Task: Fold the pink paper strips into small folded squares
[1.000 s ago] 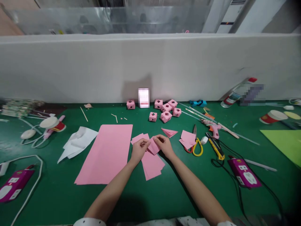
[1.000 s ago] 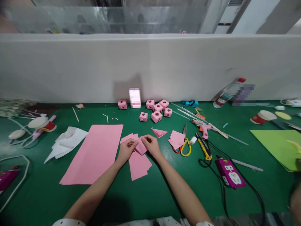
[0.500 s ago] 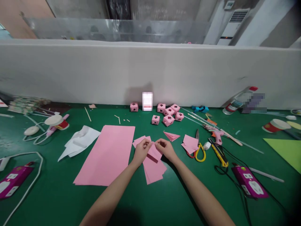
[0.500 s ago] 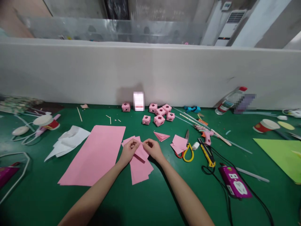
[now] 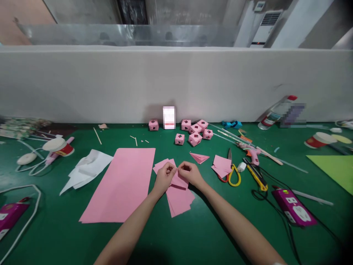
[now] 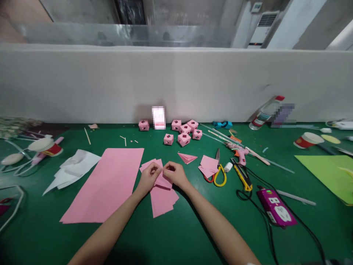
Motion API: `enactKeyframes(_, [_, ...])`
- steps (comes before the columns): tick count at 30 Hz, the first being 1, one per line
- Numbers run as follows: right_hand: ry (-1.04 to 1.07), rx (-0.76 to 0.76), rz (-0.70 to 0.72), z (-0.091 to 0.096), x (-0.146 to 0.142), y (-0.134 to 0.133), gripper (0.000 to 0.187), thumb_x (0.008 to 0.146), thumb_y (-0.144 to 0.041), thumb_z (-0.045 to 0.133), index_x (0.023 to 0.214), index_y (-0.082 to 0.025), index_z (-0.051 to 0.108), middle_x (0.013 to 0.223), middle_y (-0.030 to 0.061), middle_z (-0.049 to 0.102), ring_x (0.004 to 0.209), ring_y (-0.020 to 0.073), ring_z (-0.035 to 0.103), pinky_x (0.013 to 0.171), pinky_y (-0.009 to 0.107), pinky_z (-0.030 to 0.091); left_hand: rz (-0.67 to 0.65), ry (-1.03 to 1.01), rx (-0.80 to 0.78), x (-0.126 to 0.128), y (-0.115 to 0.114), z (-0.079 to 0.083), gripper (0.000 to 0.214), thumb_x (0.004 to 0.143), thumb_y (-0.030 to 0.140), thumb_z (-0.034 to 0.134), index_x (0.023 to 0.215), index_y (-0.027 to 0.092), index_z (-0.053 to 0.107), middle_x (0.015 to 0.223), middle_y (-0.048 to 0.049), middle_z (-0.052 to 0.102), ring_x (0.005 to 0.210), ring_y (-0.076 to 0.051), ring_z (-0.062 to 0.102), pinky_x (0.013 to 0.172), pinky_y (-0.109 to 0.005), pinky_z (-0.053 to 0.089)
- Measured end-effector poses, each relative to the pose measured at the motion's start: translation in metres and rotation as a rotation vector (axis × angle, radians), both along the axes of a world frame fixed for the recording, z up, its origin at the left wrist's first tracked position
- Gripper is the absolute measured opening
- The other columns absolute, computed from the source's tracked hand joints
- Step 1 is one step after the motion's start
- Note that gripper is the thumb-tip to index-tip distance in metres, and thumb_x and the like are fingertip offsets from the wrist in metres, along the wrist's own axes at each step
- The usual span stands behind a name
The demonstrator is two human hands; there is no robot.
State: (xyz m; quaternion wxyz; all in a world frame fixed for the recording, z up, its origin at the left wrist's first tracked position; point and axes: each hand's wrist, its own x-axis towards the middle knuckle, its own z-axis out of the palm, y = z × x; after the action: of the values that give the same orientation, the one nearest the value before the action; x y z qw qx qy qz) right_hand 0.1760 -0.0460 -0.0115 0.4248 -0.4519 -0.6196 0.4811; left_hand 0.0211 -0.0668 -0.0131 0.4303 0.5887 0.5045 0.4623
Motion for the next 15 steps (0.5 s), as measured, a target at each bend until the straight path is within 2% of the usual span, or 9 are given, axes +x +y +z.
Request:
enactKeyframes(9, [0.039,-0.037,-0.105,-0.0038,-0.0012,0.0047,0.008,0.065,-0.018,0.058,0.058,-0.017,0.054,0.055,-0.0039,0.052,0.053,0.0099,0.044,0.052,0.021,0.034,0.103,-0.115,-0.010,-0.0020,0.0030,-0.0013,0.022,0.082,0.036,0.060,0.073,0.017,0.053,0.067,0.0030,0.050,0.057,-0.010,0.044,0.055,-0.020,0.034])
enactKeyframes(15, [0.132,-0.114,-0.093,-0.0022,-0.0004,0.0059,0.011,0.064,-0.020,0.057,0.057,-0.019,0.049,0.047,-0.0062,0.047,0.042,0.0085,0.041,0.040,0.020,0.030,0.148,-0.156,-0.004,-0.0035,0.0031,-0.0010,0.022,0.080,0.036,0.062,0.072,0.017,0.053,0.067,0.0028,0.051,0.059,-0.010,0.047,0.057,-0.021,0.037])
